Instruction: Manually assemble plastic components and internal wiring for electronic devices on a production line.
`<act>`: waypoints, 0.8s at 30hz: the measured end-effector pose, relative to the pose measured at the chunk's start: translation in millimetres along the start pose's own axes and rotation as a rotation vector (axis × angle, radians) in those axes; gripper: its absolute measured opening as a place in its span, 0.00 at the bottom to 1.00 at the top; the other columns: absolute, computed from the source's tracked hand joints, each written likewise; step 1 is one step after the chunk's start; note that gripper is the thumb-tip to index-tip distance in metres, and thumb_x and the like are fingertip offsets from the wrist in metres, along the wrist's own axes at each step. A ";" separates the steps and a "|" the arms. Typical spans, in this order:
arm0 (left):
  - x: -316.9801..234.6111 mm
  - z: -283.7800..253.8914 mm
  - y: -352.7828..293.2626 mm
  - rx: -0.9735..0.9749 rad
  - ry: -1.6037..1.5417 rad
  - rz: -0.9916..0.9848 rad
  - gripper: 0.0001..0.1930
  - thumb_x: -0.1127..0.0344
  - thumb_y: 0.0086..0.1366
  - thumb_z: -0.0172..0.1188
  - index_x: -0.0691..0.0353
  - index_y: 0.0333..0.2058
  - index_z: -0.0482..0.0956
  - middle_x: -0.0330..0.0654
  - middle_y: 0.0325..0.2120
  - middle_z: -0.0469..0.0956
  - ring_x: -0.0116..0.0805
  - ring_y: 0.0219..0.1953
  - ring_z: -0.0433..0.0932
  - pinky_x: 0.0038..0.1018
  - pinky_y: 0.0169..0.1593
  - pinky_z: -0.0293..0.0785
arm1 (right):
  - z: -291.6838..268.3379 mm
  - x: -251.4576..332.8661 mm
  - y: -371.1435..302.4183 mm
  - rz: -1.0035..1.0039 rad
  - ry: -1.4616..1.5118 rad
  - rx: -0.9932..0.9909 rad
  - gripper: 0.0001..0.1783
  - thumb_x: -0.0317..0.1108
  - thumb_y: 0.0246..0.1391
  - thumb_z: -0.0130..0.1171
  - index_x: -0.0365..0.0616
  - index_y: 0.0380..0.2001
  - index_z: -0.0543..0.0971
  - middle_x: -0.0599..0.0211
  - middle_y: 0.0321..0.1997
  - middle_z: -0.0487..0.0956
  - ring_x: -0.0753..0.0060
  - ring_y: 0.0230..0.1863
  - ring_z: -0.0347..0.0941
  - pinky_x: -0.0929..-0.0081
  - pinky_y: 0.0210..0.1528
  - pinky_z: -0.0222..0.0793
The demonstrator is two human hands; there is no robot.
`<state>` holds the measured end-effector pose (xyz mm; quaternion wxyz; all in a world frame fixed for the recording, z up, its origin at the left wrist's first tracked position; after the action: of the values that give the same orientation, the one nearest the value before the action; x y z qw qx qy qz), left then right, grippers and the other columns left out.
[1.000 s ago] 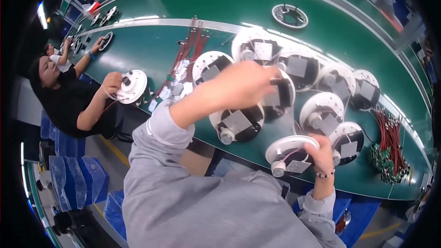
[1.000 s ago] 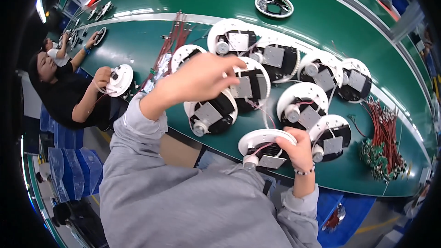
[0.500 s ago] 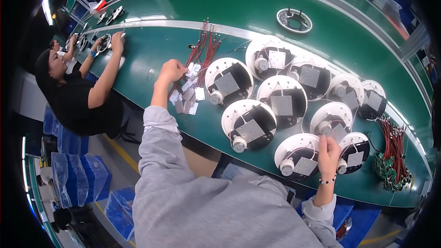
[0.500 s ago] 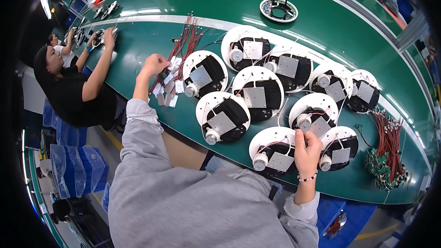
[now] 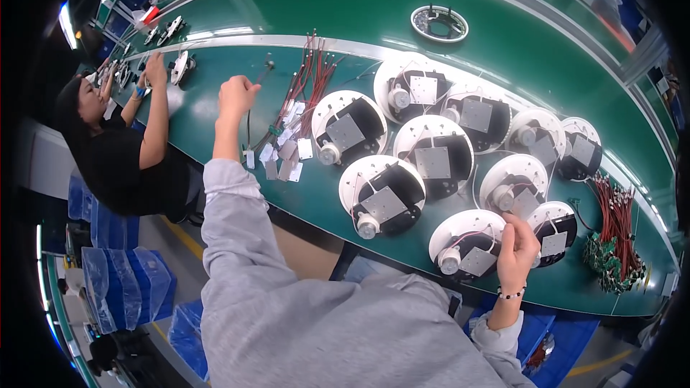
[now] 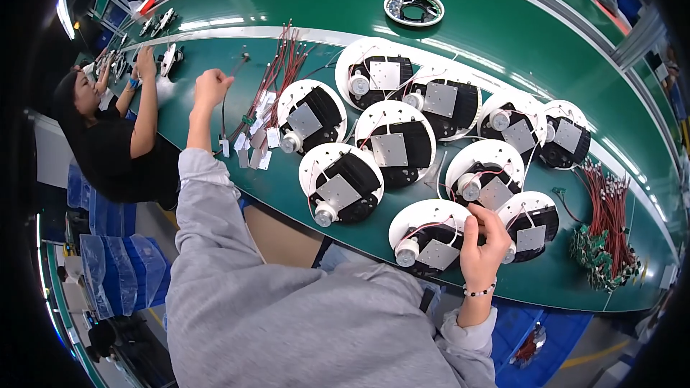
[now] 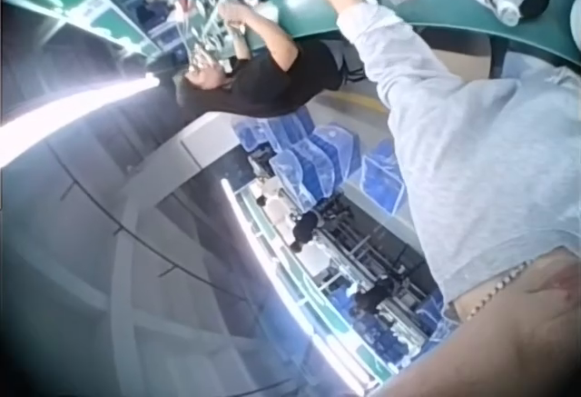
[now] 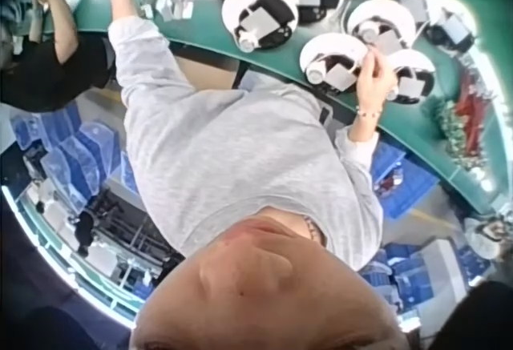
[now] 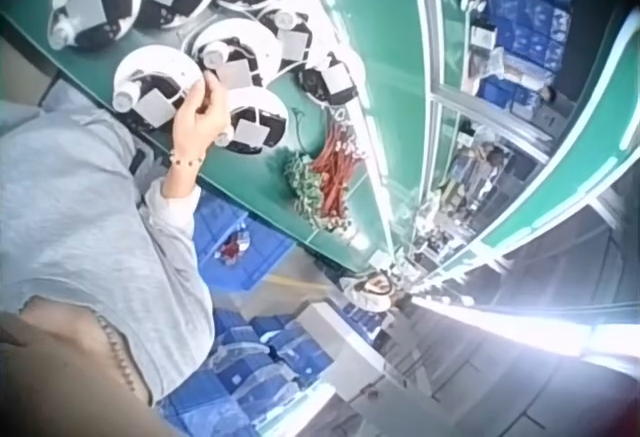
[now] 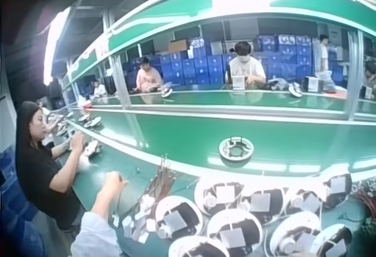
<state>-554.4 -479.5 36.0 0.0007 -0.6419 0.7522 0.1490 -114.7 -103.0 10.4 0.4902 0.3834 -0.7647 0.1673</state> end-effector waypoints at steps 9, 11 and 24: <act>-60.4 40.4 -24.2 0.079 -0.120 0.297 0.13 0.58 0.44 0.64 0.60 0.25 0.76 0.46 0.26 0.76 0.43 0.35 0.75 0.35 0.36 0.70 | -19.5 20.9 -7.1 -0.169 -0.041 -0.133 0.10 0.23 0.50 0.45 0.31 0.35 0.73 0.58 0.38 0.73 0.71 0.40 0.69 0.80 0.41 0.63; -70.0 52.7 -31.9 0.242 -0.129 0.253 0.11 0.60 0.45 0.63 0.61 0.25 0.76 0.47 0.26 0.76 0.45 0.35 0.75 0.36 0.36 0.70 | -26.5 24.3 -11.4 -0.220 -0.062 -0.164 0.11 0.23 0.50 0.45 0.31 0.36 0.72 0.57 0.39 0.73 0.69 0.41 0.68 0.78 0.43 0.62; -53.6 86.2 -18.2 0.240 -0.265 0.441 0.08 0.69 0.46 0.56 0.66 0.25 0.69 0.45 0.18 0.70 0.34 0.22 0.68 0.27 0.29 0.65 | -184.6 48.3 12.2 -0.378 -0.425 -0.600 0.03 0.23 0.39 0.56 0.37 0.22 0.77 0.62 0.23 0.76 0.64 0.24 0.73 0.73 0.29 0.68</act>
<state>-543.8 -410.8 -40.1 0.1424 -0.4329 0.8794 0.1381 -20.0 1.2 139.8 0.4334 0.3833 -0.7797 -0.2391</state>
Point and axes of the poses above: each hand's wrist, its own y-axis towards the middle knuckle, its own z-axis out of the palm, x = y × z, the point moved 10 cm from there along y, towards the middle knuckle
